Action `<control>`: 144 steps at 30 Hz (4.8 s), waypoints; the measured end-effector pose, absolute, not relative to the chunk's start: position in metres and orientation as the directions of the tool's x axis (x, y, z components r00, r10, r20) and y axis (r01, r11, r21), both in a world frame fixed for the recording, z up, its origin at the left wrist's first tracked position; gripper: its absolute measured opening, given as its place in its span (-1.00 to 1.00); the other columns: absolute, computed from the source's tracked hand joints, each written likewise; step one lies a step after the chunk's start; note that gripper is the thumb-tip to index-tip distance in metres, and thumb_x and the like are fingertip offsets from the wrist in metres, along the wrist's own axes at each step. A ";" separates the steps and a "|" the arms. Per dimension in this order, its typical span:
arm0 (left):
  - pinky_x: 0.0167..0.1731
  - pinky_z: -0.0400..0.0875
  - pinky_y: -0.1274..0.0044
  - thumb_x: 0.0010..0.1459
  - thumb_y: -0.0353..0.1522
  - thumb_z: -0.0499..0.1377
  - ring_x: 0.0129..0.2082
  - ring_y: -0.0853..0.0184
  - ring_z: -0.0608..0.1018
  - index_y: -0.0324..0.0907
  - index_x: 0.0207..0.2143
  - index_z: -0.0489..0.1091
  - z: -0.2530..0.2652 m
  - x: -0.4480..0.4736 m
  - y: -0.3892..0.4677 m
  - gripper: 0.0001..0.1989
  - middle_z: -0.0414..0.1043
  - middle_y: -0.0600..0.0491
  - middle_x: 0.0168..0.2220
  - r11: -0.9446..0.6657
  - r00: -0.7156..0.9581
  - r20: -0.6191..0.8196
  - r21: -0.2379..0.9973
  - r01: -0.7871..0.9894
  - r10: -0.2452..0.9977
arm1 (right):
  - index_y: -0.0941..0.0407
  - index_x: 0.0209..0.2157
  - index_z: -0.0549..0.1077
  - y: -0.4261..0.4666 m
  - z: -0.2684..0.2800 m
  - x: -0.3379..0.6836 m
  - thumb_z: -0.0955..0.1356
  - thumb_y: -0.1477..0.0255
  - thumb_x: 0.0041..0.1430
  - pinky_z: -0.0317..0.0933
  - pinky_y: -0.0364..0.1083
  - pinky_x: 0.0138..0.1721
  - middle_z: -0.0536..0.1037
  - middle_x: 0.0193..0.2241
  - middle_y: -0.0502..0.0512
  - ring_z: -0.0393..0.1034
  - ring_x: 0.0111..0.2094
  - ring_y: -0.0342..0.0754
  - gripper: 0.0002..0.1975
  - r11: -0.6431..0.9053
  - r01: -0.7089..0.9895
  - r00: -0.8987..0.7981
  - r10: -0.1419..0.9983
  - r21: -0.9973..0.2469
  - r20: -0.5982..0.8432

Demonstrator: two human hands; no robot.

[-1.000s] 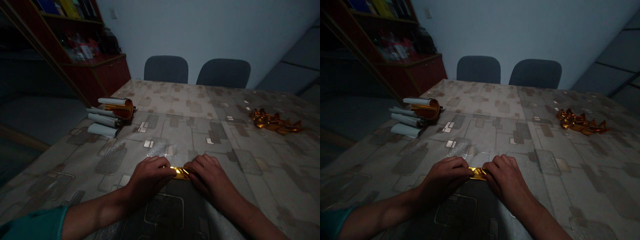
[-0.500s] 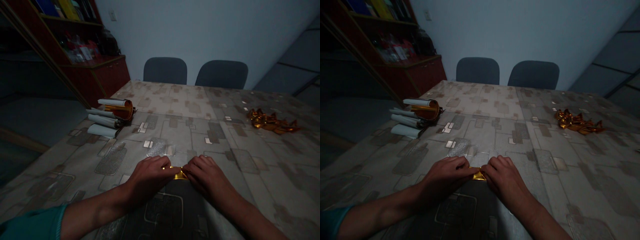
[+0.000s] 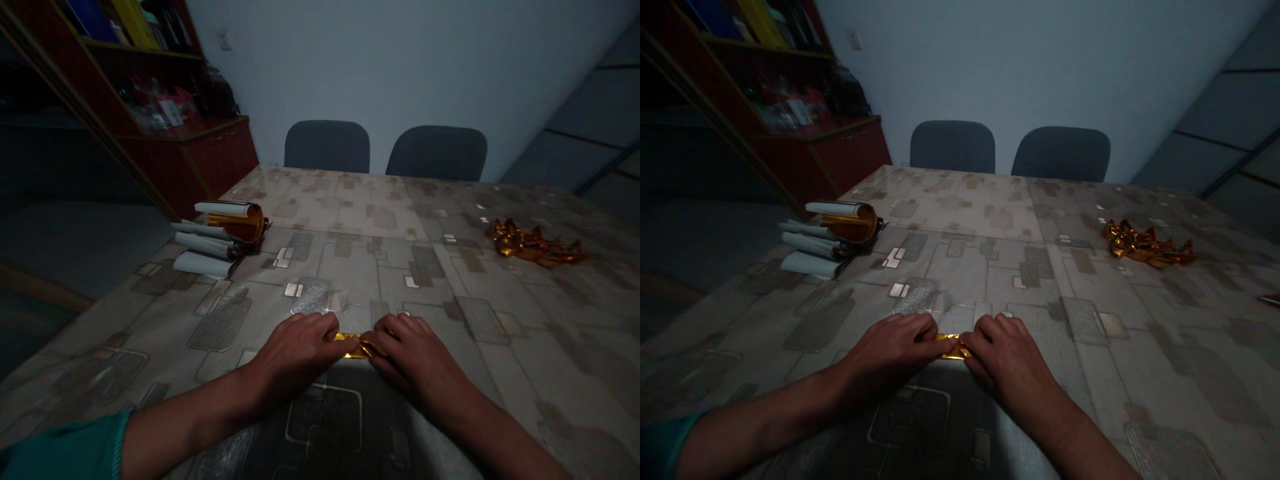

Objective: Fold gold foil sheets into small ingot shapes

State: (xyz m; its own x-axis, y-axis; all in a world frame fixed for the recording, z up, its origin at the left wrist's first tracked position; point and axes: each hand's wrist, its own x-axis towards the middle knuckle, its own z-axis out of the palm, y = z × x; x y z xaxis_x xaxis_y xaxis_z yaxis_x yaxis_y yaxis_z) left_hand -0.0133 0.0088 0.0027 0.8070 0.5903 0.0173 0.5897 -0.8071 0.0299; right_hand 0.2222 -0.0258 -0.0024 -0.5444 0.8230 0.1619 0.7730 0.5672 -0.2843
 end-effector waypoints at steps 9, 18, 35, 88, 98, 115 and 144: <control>-0.41 0.15 0.53 0.36 -0.25 0.05 -0.34 0.33 0.40 0.12 0.04 0.39 -0.005 -0.017 0.012 -0.74 0.34 0.11 -0.29 -0.782 0.791 0.074 0.231 0.579 0.608 | 0.08 -0.21 0.51 -0.029 0.006 0.221 0.33 0.42 0.34 0.16 0.01 -0.22 0.50 -0.34 0.06 0.34 -0.30 0.04 -0.90 0.552 0.756 -0.538 0.830 -0.352 0.146; -0.35 0.29 0.52 0.33 -0.25 0.06 -0.31 0.30 0.45 0.03 0.10 0.34 -0.008 -0.021 0.016 -0.70 0.39 0.08 -0.25 -0.771 0.779 0.106 0.273 0.575 0.618 | 0.10 -0.33 0.48 -0.023 -0.008 0.211 0.34 0.44 0.31 0.14 0.00 -0.27 0.49 -0.44 0.05 0.37 -0.37 0.04 -0.89 0.551 0.797 -0.503 0.832 -0.247 0.231; 0.01 0.38 0.16 0.02 -0.19 0.35 0.10 0.02 0.42 -0.03 0.36 -0.20 0.005 -0.028 0.004 0.00 0.28 -0.16 0.21 -0.654 0.752 0.090 0.569 0.499 0.653 | 0.03 -0.21 0.42 -0.030 0.023 0.242 0.50 0.56 0.05 0.17 0.01 -0.17 0.46 -0.22 0.04 0.32 -0.18 0.05 -0.70 0.497 0.656 -0.602 0.799 -0.568 0.003; -0.34 0.26 0.53 0.39 -0.23 -0.03 -0.24 0.28 0.43 0.04 0.05 0.36 -0.002 -0.017 0.016 -0.72 0.40 0.06 -0.17 -0.719 0.758 0.042 0.356 0.597 0.651 | 0.06 -0.27 0.50 -0.017 0.008 0.227 0.45 0.53 0.17 0.19 0.08 -0.14 0.50 -0.24 0.09 0.35 -0.19 0.10 -0.89 0.419 0.819 -0.382 0.908 -0.393 0.172; -0.08 0.38 0.46 0.30 -0.44 0.06 -0.09 0.27 0.49 -0.18 -0.01 0.40 0.001 -0.028 0.014 -0.75 0.45 -0.05 -0.10 -0.587 0.666 0.169 0.657 0.474 0.726 | 0.04 -0.23 0.46 -0.023 0.013 0.241 0.38 0.61 0.20 0.12 0.11 0.01 0.45 -0.11 0.10 0.28 -0.03 0.10 -0.82 0.563 0.613 -0.531 0.813 -0.554 0.238; -0.16 0.40 0.39 0.28 -0.06 0.05 -0.20 0.17 0.59 -0.29 -0.01 0.42 0.008 -0.015 0.005 -0.50 0.57 -0.17 -0.15 0.309 0.571 -0.271 0.950 0.031 0.775 | 0.09 -0.37 0.35 -0.016 0.008 0.236 0.33 0.63 0.22 0.01 0.01 -0.19 0.45 -0.32 0.04 0.28 -0.25 0.01 -0.84 0.606 0.638 -0.459 0.795 -0.476 0.397; -0.36 0.50 0.59 -0.07 -0.28 0.43 -0.41 0.35 0.62 -0.28 -0.32 0.53 0.011 0.019 -0.004 -0.70 0.61 0.00 -0.40 0.333 0.249 -0.269 0.904 -0.267 0.930 | 0.09 -0.35 0.41 -0.004 0.047 0.213 0.37 0.40 0.17 0.10 -0.13 -0.43 0.48 -0.46 0.01 0.33 -0.43 -0.07 -0.93 0.157 0.499 -0.323 0.946 -0.852 -0.015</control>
State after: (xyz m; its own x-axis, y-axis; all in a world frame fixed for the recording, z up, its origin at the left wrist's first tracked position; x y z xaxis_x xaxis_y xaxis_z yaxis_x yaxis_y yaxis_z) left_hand 0.0191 -0.0039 0.0114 0.2491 0.9305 -0.2686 -0.2671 0.3326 0.9044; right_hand 0.2135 -0.0037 0.0471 -0.3234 0.9462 -0.0148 0.4987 0.1571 -0.8524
